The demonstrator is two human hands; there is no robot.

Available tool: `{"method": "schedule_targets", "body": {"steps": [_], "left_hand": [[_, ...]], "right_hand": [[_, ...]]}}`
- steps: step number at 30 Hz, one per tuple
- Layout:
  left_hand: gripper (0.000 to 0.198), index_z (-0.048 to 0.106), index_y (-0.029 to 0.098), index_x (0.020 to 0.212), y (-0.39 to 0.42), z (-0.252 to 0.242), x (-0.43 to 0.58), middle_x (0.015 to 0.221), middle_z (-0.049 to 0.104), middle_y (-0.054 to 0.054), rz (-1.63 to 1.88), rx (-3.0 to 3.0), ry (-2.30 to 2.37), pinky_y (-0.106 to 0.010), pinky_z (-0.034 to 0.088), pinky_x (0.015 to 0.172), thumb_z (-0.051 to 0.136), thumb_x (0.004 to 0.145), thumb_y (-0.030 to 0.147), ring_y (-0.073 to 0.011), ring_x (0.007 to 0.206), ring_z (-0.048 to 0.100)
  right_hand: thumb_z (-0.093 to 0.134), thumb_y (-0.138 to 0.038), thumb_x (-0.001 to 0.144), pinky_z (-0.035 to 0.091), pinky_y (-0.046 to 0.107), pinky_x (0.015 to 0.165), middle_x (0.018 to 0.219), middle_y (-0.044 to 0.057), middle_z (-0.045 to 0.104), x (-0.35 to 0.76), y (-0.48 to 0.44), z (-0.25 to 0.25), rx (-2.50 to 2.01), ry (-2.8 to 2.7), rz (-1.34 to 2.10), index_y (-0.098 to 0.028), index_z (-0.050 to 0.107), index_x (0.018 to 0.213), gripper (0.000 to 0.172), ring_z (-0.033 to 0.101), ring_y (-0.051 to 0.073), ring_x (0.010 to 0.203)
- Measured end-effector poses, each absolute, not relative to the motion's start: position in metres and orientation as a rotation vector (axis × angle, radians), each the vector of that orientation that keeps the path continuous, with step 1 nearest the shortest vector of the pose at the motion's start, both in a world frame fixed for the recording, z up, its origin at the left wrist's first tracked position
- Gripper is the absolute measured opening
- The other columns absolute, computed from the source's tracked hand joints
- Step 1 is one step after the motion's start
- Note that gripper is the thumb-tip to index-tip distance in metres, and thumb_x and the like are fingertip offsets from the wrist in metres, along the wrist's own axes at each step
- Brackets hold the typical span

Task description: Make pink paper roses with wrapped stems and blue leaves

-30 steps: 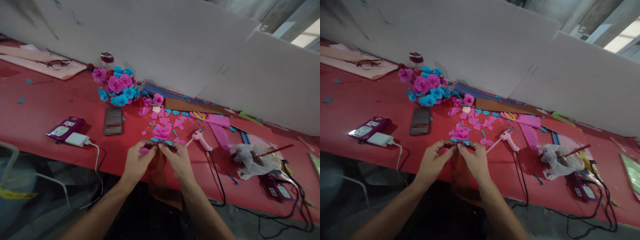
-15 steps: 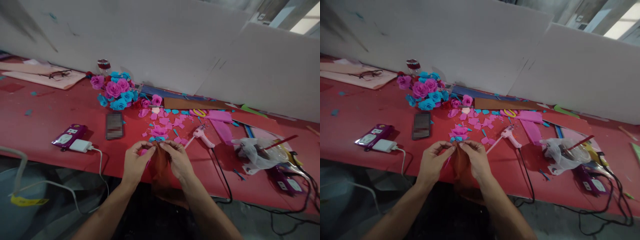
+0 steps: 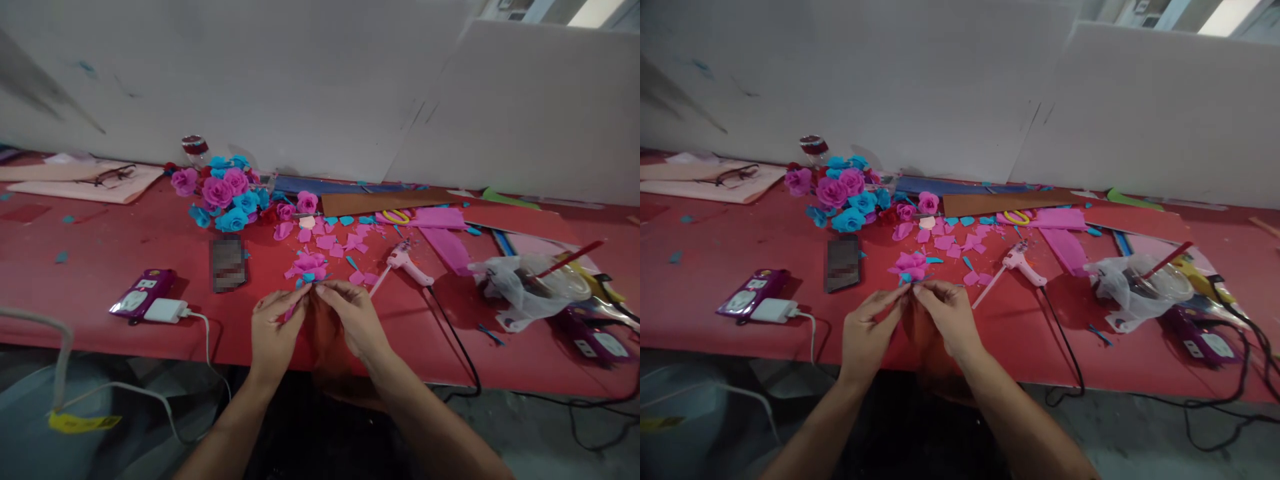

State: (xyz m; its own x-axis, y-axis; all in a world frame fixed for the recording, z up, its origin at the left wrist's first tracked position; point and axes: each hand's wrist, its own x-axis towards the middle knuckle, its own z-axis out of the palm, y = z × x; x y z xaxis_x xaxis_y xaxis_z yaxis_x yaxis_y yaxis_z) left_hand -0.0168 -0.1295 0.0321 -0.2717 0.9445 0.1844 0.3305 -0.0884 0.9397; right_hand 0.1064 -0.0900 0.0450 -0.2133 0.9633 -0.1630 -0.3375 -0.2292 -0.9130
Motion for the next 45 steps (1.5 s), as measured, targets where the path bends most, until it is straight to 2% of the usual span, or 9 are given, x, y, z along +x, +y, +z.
{"method": "schedule_targets", "body": {"steps": [6, 11, 18, 23, 28, 32, 35, 39, 45], "left_hand": [[0.012, 0.061, 0.024, 0.084, -0.131, 0.032, -0.014, 0.079, 0.068, 0.001, 1.407, 1.643, 1.971, -0.039, 0.031, 0.093, 0.065, 0.074, 0.028, -0.0181, 0.077, 0.063], [0.020, 0.050, 0.024, 0.084, -0.131, 0.031, -0.011, 0.076, 0.066, 0.003, 1.391, 1.630, 2.019, -0.039, 0.028, 0.093, 0.065, 0.073, 0.030, -0.0180, 0.075, 0.064], [0.020, 0.052, 0.024, 0.086, -0.135, 0.031, -0.008, 0.078, 0.068, 0.001, 1.388, 1.593, 1.995, -0.044, 0.023, 0.099, 0.066, 0.073, 0.027, -0.0202, 0.081, 0.063], [0.028, 0.054, 0.021, 0.100, -0.135, 0.032, -0.012, 0.094, 0.066, -0.004, 1.532, 1.134, 1.682, -0.036, 0.039, 0.090, 0.063, 0.076, 0.033, -0.0186, 0.094, 0.060], [0.019, 0.066, 0.016, 0.081, -0.127, 0.030, -0.015, 0.083, 0.067, -0.004, 1.318, 0.801, 1.346, -0.029, 0.046, 0.077, 0.066, 0.072, 0.033, -0.0165, 0.082, 0.061], [0.013, 0.071, 0.020, 0.079, -0.126, 0.031, -0.014, 0.083, 0.065, -0.003, 1.419, 1.242, 1.609, -0.030, 0.045, 0.076, 0.064, 0.075, 0.030, -0.0161, 0.080, 0.060], [0.010, 0.072, 0.025, 0.082, -0.127, 0.033, -0.019, 0.081, 0.066, -0.001, 1.542, 1.883, 1.867, -0.036, 0.039, 0.082, 0.066, 0.074, 0.024, -0.0165, 0.080, 0.059], [0.014, 0.068, 0.027, 0.084, -0.128, 0.039, -0.029, 0.076, 0.068, 0.003, 1.437, 2.615, 1.833, -0.042, 0.029, 0.084, 0.066, 0.074, 0.017, -0.0165, 0.074, 0.057], [0.015, 0.064, 0.031, 0.090, -0.129, 0.041, -0.034, 0.072, 0.065, 0.004, 1.345, 2.630, 1.870, -0.043, 0.022, 0.080, 0.062, 0.080, 0.021, -0.0171, 0.072, 0.052]], "right_hand": [[0.071, -0.025, 0.066, 0.043, 0.024, 0.063, 0.066, -0.002, 0.063, 0.106, -0.089, 0.044, -1.026, -1.141, 1.530, -0.019, 0.065, 0.069, 0.009, 0.055, 0.012, 0.063], [0.068, -0.026, 0.068, 0.041, 0.024, 0.061, 0.065, -0.002, 0.060, 0.105, -0.089, 0.040, -1.127, -1.187, 1.406, -0.018, 0.065, 0.071, 0.009, 0.052, 0.011, 0.061], [0.065, -0.026, 0.071, 0.042, 0.026, 0.065, 0.066, -0.002, 0.062, 0.102, -0.090, 0.029, -1.103, -1.097, 1.381, -0.019, 0.068, 0.070, 0.007, 0.053, 0.012, 0.062], [0.070, -0.020, 0.064, 0.040, 0.022, 0.062, 0.065, -0.004, 0.062, 0.101, -0.087, 0.034, -1.036, -0.819, 1.535, -0.020, 0.067, 0.065, 0.003, 0.053, 0.009, 0.060], [0.074, -0.021, 0.056, 0.040, 0.022, 0.057, 0.058, -0.004, 0.062, 0.103, -0.085, 0.040, -1.066, -0.671, 1.671, -0.019, 0.064, 0.059, 0.011, 0.053, 0.009, 0.056], [0.073, -0.021, 0.056, 0.041, 0.022, 0.057, 0.058, -0.004, 0.062, 0.104, -0.085, 0.039, -1.093, -0.673, 1.665, -0.018, 0.063, 0.059, 0.011, 0.053, 0.009, 0.054], [0.073, -0.019, 0.055, 0.044, 0.024, 0.066, 0.062, -0.004, 0.065, 0.105, -0.086, 0.038, -1.087, -0.699, 1.658, -0.018, 0.064, 0.061, 0.010, 0.057, 0.011, 0.061], [0.072, -0.018, 0.056, 0.044, 0.024, 0.069, 0.063, -0.003, 0.064, 0.106, -0.086, 0.038, -1.076, -0.727, 1.662, -0.018, 0.066, 0.062, 0.009, 0.057, 0.010, 0.061], [0.071, -0.019, 0.059, 0.042, 0.024, 0.066, 0.063, -0.003, 0.062, 0.104, -0.087, 0.034, -1.066, -0.783, 1.625, -0.017, 0.065, 0.062, 0.007, 0.054, 0.009, 0.060]]}}
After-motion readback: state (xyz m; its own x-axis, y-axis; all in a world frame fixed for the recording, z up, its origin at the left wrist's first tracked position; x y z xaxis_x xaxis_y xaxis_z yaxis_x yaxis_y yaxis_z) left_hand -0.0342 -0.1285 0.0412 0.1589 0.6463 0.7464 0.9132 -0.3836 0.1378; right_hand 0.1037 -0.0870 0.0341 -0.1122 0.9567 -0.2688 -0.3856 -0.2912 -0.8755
